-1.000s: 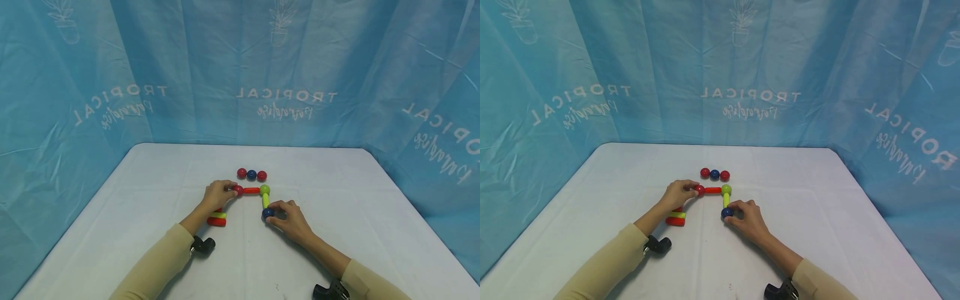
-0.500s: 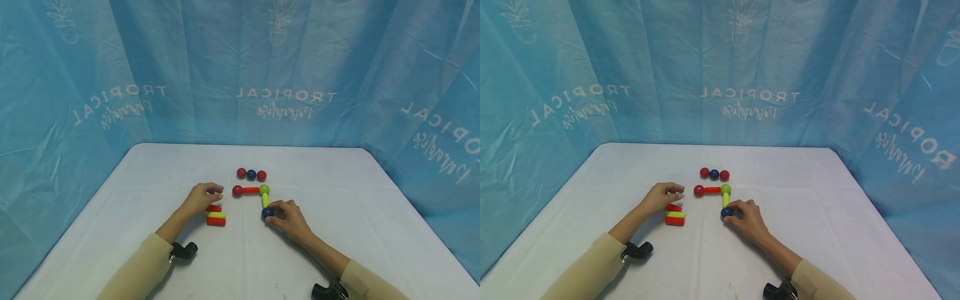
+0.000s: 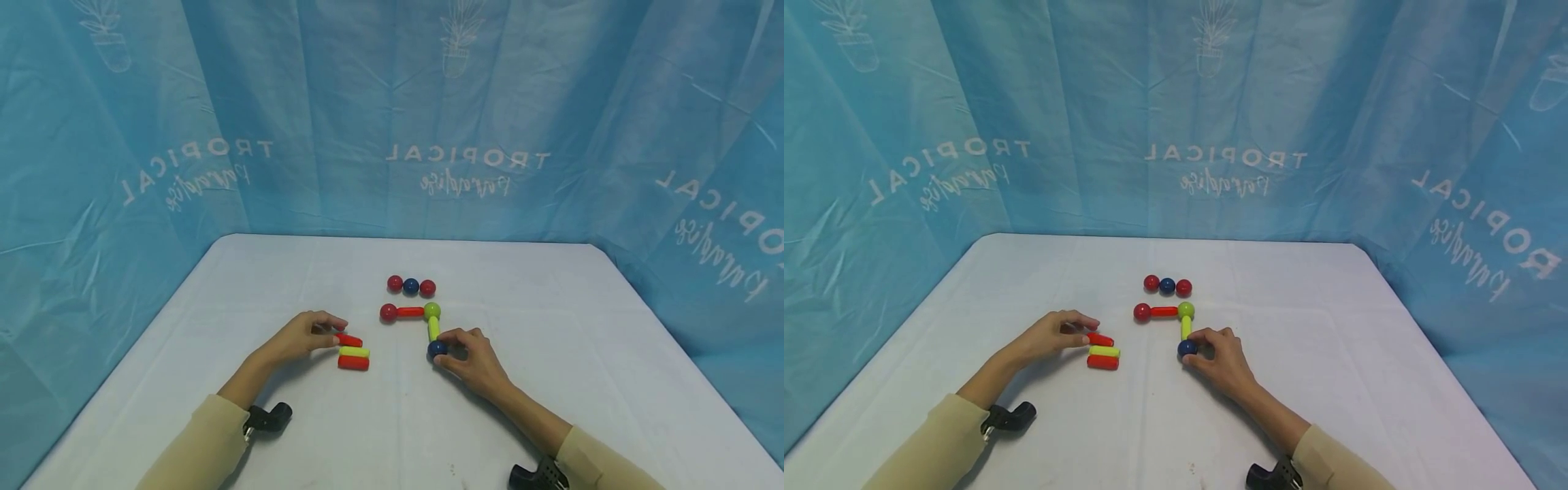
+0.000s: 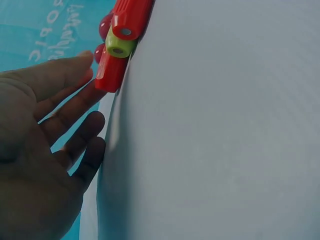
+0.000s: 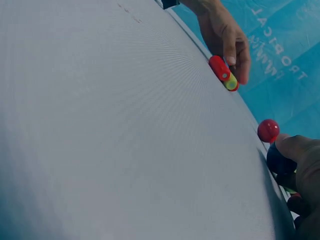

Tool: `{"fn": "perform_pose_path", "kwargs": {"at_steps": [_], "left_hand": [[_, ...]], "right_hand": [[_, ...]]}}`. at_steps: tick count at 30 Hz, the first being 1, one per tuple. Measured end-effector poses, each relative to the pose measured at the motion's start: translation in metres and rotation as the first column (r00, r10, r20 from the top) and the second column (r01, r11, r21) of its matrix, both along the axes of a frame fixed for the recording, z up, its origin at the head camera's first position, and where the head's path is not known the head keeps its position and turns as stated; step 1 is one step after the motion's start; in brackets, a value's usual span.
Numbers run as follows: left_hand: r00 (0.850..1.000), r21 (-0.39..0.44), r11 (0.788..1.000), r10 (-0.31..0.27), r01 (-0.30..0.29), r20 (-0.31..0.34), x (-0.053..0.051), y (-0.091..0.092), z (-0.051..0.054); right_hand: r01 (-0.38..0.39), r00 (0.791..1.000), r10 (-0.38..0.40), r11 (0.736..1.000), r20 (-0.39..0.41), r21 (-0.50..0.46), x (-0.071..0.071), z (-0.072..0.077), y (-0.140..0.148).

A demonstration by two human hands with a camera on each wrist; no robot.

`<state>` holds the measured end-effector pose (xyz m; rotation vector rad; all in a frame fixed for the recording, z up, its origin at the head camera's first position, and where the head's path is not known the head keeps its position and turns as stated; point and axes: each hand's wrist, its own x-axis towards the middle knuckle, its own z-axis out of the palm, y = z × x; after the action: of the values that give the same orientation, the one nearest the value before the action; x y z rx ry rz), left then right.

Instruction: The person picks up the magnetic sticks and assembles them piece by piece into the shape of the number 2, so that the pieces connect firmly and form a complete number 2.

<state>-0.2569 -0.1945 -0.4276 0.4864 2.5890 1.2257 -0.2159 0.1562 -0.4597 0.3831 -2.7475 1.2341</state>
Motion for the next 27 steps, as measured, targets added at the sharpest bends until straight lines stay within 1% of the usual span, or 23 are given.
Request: {"fn": "perform_pose_path", "kwargs": {"at_steps": [8,21,24,27], "left_hand": [[0.998,0.044,0.998,-0.045,0.047,-0.038,0.000,-0.003,-0.006],[0.996,-0.028,1.000,-0.002,0.000,-0.085,-0.003,0.002,-0.015],[0.996,-0.035,0.999,0.001,-0.004,-0.094,-0.003,0.003,-0.015],[0.996,-0.042,0.999,0.019,-0.023,-0.093,-0.001,0.005,-0.015]], "right_hand": [[-0.004,1.000,0.004,1.000,-0.007,-0.002,0.000,0.001,0.000],[0.008,1.000,-0.008,1.000,0.000,0.010,0.001,0.000,-0.001],[0.012,1.000,-0.012,1.000,0.001,0.009,0.001,0.000,-0.001],[0.017,1.000,-0.017,1.000,0.004,0.012,0.001,0.000,-0.001]]}}
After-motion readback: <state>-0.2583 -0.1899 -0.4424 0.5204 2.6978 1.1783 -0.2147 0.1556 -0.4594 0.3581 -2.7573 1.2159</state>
